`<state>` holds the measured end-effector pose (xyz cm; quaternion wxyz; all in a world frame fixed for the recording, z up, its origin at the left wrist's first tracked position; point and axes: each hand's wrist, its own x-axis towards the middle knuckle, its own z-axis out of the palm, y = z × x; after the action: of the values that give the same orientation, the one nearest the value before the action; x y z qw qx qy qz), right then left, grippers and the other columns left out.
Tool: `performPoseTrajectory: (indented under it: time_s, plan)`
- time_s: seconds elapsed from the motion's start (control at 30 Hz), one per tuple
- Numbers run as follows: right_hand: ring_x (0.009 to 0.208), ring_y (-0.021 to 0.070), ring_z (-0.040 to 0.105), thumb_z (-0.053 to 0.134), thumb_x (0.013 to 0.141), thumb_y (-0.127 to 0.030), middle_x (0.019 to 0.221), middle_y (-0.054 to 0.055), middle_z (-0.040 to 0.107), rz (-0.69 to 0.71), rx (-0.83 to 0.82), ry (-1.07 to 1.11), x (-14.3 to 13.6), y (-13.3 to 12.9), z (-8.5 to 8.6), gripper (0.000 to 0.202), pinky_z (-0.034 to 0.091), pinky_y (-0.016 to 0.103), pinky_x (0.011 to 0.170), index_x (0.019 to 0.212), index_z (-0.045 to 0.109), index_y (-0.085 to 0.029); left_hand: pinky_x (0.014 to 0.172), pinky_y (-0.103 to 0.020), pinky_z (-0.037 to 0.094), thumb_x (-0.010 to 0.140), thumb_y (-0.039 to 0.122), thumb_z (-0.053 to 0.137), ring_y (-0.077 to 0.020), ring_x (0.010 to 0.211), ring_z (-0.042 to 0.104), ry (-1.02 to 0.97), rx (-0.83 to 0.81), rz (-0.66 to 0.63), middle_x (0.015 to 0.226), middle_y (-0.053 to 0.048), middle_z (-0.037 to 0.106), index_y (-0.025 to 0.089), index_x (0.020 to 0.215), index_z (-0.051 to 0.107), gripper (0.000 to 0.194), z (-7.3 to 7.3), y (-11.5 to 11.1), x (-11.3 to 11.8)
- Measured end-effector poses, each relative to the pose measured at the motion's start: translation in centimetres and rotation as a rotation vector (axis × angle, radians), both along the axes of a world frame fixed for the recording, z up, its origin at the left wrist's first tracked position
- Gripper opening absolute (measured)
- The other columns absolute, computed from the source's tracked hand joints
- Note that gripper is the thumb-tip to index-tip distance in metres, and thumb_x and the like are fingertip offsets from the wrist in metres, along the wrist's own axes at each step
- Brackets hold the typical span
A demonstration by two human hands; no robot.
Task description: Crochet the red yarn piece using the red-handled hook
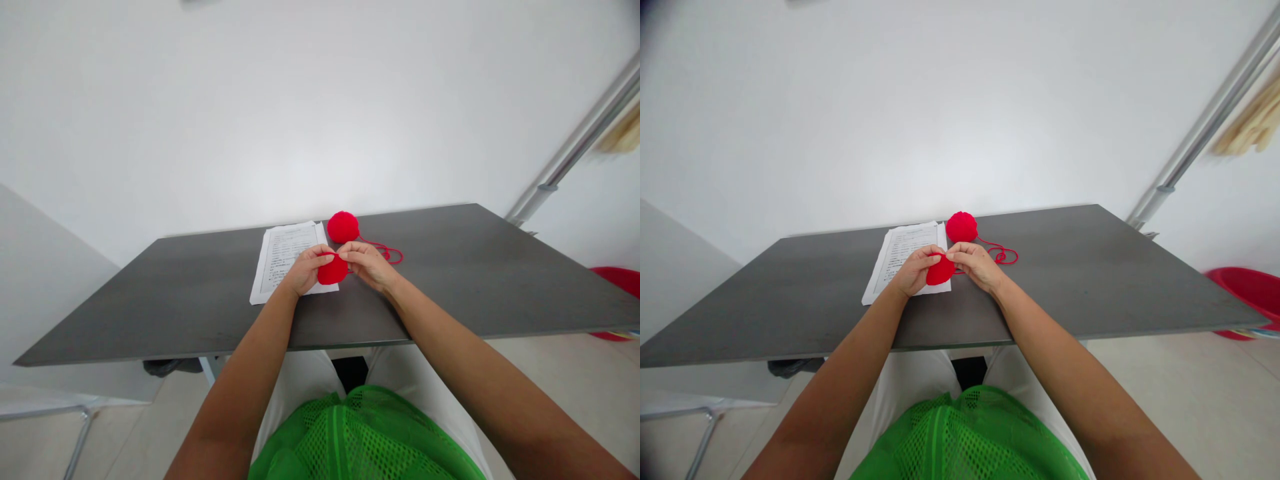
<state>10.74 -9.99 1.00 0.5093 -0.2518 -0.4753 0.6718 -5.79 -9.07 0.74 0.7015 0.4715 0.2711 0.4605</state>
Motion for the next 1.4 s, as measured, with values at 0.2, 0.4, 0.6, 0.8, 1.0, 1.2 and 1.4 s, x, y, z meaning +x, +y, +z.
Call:
performPoseTrajectory:
  time_s: [0.2,0.4,0.6,0.8,1.0,1.2,1.4]
  plan:
    - [0.061,0.0103,0.056,0.081,0.061,-0.030,0.064,-0.001,0.064,0.003,0.004,-0.001,0.01,0.15,-0.18,0.020,0.044,0.026,0.064,0.066,0.067,-0.016,0.062,-0.023,0.045,0.059,0.026,0.082,-0.0109,0.060,0.061,0.004,-0.018,-0.001,0.067,-0.002,0.068,0.012,0.076,0.064,0.029,0.08,-0.04,0.10]
    - [0.061,0.0096,0.054,0.081,0.061,-0.030,0.065,-0.002,0.062,0.006,0.006,0.002,0.02,0.13,-0.17,0.020,0.042,0.025,0.064,0.066,0.066,-0.017,0.063,-0.024,0.045,0.058,0.026,0.083,-0.0116,0.061,0.061,0.001,0.002,0.005,0.067,-0.002,0.068,0.013,0.075,0.064,0.029,-0.02,0.09,0.04]
    - [0.060,0.0092,0.050,0.080,0.061,-0.029,0.065,-0.004,0.060,-0.006,0.040,-0.013,-0.02,-0.02,-0.04,0.019,0.039,0.024,0.062,0.065,0.064,-0.019,0.067,-0.024,0.046,0.057,0.024,0.083,-0.0106,0.064,0.061,-0.007,0.064,0.050,0.069,0.001,0.068,0.015,0.073,0.065,0.025,-0.15,0.19,0.07]
    - [0.062,0.0094,0.051,0.078,0.061,-0.025,0.066,-0.004,0.061,-0.012,0.038,-0.008,0.01,0.01,-0.15,0.015,0.039,0.025,0.065,0.065,0.065,-0.019,0.070,-0.024,0.046,0.057,0.023,0.083,-0.0100,0.066,0.061,-0.002,0.095,0.074,0.070,0.001,0.068,0.015,0.071,0.066,0.024,-0.16,0.27,0.16]
    - [0.060,0.0093,0.051,0.076,0.062,-0.023,0.064,-0.004,0.060,-0.024,0.046,-0.012,0.05,0.12,-0.20,0.013,0.038,0.025,0.063,0.064,0.064,-0.018,0.069,-0.023,0.045,0.058,0.023,0.082,-0.0096,0.064,0.060,0.010,0.106,0.077,0.069,0.002,0.068,0.015,0.072,0.067,0.022,-0.34,0.44,0.14]
    - [0.060,0.0099,0.051,0.075,0.063,-0.025,0.063,-0.003,0.060,-0.043,0.061,-0.032,-0.04,0.13,-0.23,0.014,0.038,0.025,0.063,0.064,0.064,-0.018,0.068,-0.024,0.044,0.058,0.023,0.082,-0.0096,0.063,0.060,0.046,0.104,0.092,0.068,0.001,0.068,0.015,0.071,0.068,0.021,-0.54,0.58,0.09]
    - [0.059,0.0096,0.051,0.074,0.063,-0.026,0.062,-0.004,0.060,-0.062,0.062,-0.069,0.04,0.22,-0.34,0.014,0.038,0.025,0.062,0.064,0.063,-0.018,0.068,-0.024,0.043,0.057,0.023,0.081,-0.0095,0.063,0.060,0.066,0.106,0.110,0.067,0.002,0.068,0.015,0.071,0.067,0.021,-0.49,0.54,0.15]
